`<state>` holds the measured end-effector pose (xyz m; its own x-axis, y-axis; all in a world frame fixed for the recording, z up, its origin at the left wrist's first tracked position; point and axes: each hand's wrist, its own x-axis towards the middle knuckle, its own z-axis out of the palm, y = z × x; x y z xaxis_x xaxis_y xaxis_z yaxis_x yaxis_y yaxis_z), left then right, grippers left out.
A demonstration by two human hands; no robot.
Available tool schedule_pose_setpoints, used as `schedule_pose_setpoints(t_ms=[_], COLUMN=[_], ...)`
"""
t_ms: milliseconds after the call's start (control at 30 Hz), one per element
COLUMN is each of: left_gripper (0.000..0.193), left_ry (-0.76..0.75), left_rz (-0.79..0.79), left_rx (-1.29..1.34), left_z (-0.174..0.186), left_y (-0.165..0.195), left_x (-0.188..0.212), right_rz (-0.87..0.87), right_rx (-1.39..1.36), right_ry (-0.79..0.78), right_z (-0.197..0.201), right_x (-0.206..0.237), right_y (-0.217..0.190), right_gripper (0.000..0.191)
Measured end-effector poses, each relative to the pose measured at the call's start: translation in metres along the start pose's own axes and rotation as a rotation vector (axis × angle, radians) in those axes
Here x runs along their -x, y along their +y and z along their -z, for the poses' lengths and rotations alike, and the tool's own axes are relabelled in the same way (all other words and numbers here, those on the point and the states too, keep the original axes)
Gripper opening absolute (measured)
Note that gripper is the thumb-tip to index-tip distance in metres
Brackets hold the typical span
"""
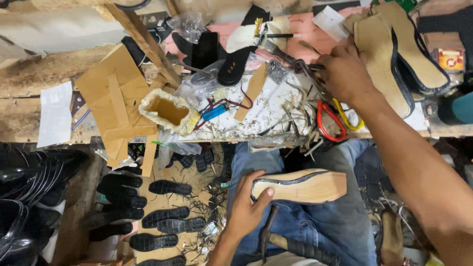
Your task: The person assembles a sandal by attaching a black rubber sole strip to a beige insole. They use a hammer to tap the strip into place and scissors to trim excess material. The process is repeated for multiple sandals, with finished units placed on a nearby shelf.
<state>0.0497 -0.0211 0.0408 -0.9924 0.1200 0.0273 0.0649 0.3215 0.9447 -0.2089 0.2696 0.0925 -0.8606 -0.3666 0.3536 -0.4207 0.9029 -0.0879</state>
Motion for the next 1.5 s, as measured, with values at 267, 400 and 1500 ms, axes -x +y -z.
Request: schedule_pose_setpoints(t_ms=[267,400,1500], left_gripper=[0.083,0.085,0.034], left_ry=[-0.253,-0.206,0.039], left_rz=[0.062,0.328,-0.359], left_rx=[-0.046,0.246,-0.025], left_z=[0.01,-0.006,-0.039], left_y=[-0.017,-0.024,0.041], left_x=[-0.012,-0.016,-0.025], right_rz=[-0.461,-0.398,-0.145], right_rx=[-0.907,-0.913,-0.68], right_ry=[0.053,0.314,-0.995], right_z=[0.027,0.039,0.106], right_x=[0.0,0.014,0.163], right_y=[0.009,0.011,-0.093], right_gripper=[0.021,0.018,0.039])
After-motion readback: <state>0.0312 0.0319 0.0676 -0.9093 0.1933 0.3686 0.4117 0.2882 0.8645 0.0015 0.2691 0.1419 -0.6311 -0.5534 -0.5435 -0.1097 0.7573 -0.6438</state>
